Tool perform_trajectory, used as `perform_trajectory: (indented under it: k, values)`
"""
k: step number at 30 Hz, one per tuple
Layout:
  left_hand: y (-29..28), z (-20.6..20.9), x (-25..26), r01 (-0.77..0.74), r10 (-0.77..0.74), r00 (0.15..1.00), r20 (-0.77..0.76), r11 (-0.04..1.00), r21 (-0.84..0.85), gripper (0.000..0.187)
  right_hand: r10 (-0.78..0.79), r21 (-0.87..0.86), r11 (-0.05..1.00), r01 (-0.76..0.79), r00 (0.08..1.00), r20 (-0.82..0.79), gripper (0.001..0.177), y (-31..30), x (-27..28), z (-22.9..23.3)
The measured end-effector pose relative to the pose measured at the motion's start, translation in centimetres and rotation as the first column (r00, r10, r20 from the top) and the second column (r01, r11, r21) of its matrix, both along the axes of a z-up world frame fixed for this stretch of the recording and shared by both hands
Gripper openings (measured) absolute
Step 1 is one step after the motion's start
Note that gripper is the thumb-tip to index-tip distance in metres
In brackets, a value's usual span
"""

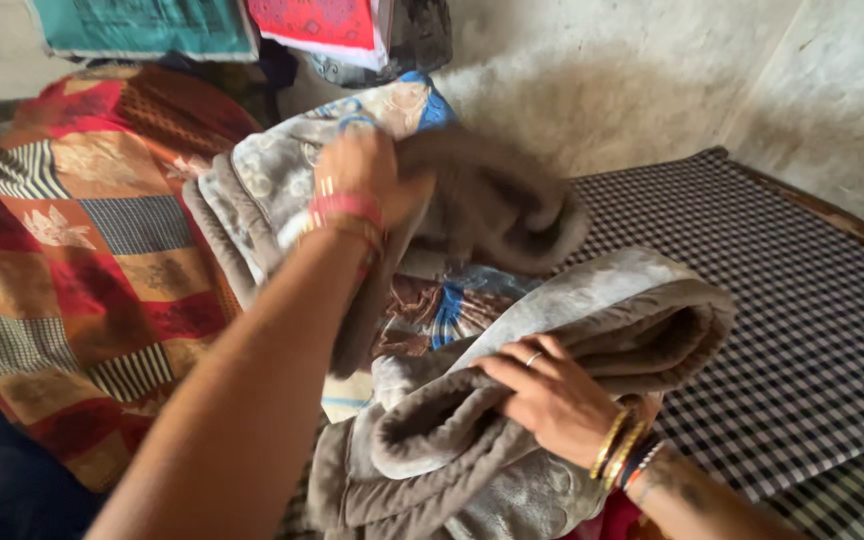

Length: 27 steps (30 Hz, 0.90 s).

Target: The person folds a patterned blanket and a floral-patterned cloth on a checkered surface. They smooth and align the edges, then place the folded items on a stack of other textiles.

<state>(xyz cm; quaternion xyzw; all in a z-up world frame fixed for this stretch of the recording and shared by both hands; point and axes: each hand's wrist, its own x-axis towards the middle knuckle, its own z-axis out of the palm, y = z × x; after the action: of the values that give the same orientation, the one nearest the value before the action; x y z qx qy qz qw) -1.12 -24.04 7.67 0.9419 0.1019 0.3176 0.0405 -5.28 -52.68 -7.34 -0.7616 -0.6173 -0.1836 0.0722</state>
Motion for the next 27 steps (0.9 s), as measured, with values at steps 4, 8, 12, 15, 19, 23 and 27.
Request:
perform_trajectory:
  k: [4,8,12,15,19,23,27]
  values:
    - [-4.0,3.3,-0.2,0.072,-0.096,0.981,-0.168,0.987,-0.144,0.073,-0.023,0.203,0.979,-0.013,0.984,0.177,0.018,0.4,-0.4,0.9]
    - [-9.6,-3.4,-2.9,0.364,-0.379,0.879,-0.289,0.925,-0.106,0.074,-0.136,0.384,0.923,0.034,0.960,0.243,0.017,-0.8,-0.6,2.3]
    - [-10.8,-7.6,-5.9,0.317,-0.395,0.844,-0.362,0.913,-0.257,0.063,-0.071,0.363,0.931,-0.029,0.963,0.258,0.013,-2.3,-2.4,1.9]
    - [-11.1,-8.0,-7.7,0.258,-0.341,0.862,-0.376,0.932,-0.254,0.066,-0.056,0.388,0.921,-0.036,0.973,0.223,0.011,-2.6,-3.4,1.0]
    - [-10.1,-7.8,-10.0,0.251,-0.344,0.860,-0.376,0.928,-0.274,0.070,-0.123,0.630,0.771,0.089,0.992,0.010,0.007,-2.6,-4.0,0.6]
    - [-9.0,-7.9,-11.7,0.233,-0.344,0.878,-0.333,0.915,-0.330,0.071,-0.089,0.630,0.768,0.117,0.993,-0.076,0.017,-1.7,-3.8,1.5]
    - [-8.8,-7.7,-12.3,0.184,-0.360,0.853,-0.379,0.886,-0.426,0.093,-0.165,0.492,0.858,0.146,0.986,-0.004,0.016,-1.0,-3.4,2.9]
